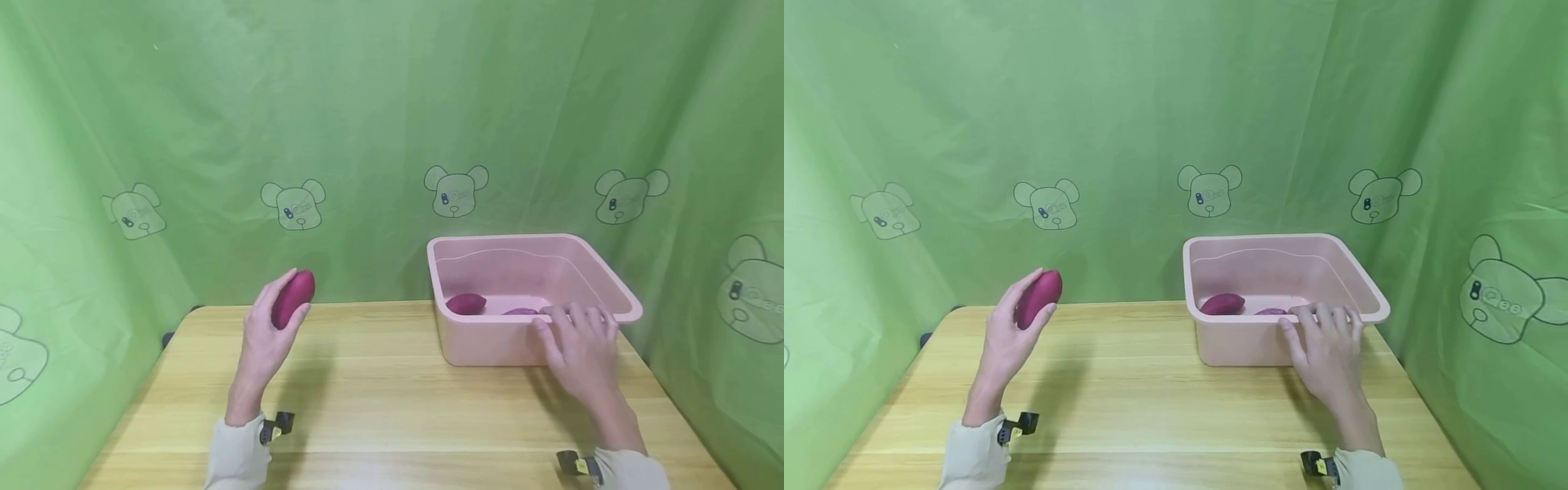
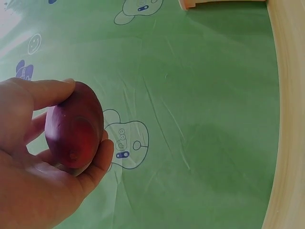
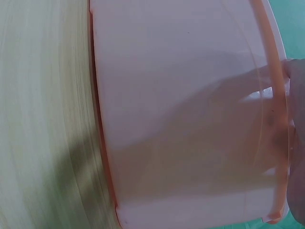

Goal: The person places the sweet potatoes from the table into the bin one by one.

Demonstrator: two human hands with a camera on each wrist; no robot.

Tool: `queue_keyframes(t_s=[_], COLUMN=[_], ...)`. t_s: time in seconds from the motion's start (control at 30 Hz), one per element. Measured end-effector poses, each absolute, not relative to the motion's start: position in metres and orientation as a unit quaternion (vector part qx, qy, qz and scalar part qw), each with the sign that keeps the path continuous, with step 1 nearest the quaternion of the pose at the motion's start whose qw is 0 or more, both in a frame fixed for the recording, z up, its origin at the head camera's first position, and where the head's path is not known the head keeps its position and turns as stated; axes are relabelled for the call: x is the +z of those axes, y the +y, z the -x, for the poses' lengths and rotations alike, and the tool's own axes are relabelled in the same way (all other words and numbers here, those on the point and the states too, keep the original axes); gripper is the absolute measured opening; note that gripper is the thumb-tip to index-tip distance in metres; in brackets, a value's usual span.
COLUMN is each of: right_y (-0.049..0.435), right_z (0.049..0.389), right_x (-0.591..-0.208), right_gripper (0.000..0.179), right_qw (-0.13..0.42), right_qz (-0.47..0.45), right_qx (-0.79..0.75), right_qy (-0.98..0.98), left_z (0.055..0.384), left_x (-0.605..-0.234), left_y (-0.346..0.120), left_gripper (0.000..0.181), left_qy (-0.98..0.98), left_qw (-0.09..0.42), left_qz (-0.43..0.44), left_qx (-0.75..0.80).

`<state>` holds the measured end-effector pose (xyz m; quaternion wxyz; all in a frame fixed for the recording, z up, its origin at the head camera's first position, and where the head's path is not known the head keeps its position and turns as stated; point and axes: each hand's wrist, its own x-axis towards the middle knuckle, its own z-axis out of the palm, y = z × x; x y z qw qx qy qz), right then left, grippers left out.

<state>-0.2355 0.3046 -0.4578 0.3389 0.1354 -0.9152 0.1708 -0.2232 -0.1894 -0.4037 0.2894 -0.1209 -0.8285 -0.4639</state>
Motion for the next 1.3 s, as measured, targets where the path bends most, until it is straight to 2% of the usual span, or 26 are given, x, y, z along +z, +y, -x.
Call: queue_keyframes(t_s=[0.3,0.57,1.3], right_y=[0.304,0.306,0.304], right_z=[0.236,0.234,0.233], right_x=[-0.458,-0.461,-0.456], right_gripper=[0.036,0.033,0.034], right_qw=[0.326,0.337,0.331], right_qz=[-0.133,-0.134,-0.133], right_qx=[0.174,0.177,0.173], right_qy=[-0.92,-0.915,-0.918], left_z=[0.222,0.222,0.223], left_x=[-0.405,-0.404,-0.404], left_y=[-0.186,-0.182,-0.172], left_gripper=[0.059,0.059,0.058], left_qy=[-0.829,-0.83,-0.83], left_qw=[0.281,0.275,0.282], left_qz=[0.122,0.13,0.155], left_qx=[-0.467,-0.468,-0.456])
